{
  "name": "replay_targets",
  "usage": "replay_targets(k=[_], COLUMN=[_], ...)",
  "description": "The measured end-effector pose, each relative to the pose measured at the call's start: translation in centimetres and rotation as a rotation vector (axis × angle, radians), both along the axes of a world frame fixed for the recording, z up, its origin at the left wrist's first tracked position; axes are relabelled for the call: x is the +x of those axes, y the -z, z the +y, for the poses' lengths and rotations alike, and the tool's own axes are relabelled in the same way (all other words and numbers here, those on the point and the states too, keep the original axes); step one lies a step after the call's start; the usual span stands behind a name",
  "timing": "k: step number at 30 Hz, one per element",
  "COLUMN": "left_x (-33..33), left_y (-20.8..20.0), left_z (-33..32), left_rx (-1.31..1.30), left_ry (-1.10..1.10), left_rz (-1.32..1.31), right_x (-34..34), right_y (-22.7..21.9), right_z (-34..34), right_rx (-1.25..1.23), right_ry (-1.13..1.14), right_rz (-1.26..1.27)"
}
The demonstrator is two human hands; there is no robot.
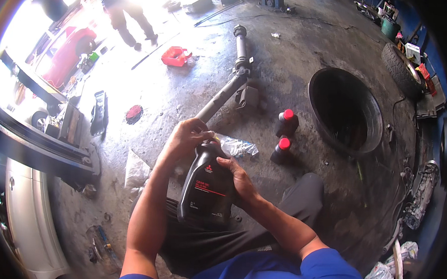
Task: Pouring automotive fluid from individual bottles into a vehicle from a lifted position underneath.
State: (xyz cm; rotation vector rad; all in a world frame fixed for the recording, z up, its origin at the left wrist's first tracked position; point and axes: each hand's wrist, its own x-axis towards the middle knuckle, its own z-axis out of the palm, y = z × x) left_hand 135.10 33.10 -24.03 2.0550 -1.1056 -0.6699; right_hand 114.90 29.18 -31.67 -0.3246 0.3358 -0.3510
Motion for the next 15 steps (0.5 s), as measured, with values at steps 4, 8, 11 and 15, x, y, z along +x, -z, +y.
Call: replay_targets(k=[4,8,11,15], left_x=[1.3,0.8,0.0,-1.2], left_y=[2.1,2.5,3.0,5.0], left_z=[0.8,0.3,-0.4,0.7], left_rx=[0.082,0.099,0.046,0.168], left_ry=[0.069,0.153,0.129,0.152], left_rz=[0.048,0.128,0.377,0.395], right_x=[0.1,-1.0,-1.3,-0.2], right_y=[0.3,-1.1,-1.8,-1.8], right_z=[1.4,1.9,2.7,4.6], right_rx=[0.223,0.349,0.366,0.394], right_ry=[-0.042,-0.110,-0.028,0.082], right_rz=[-0.041,-0.096,-0.118,-0.057])
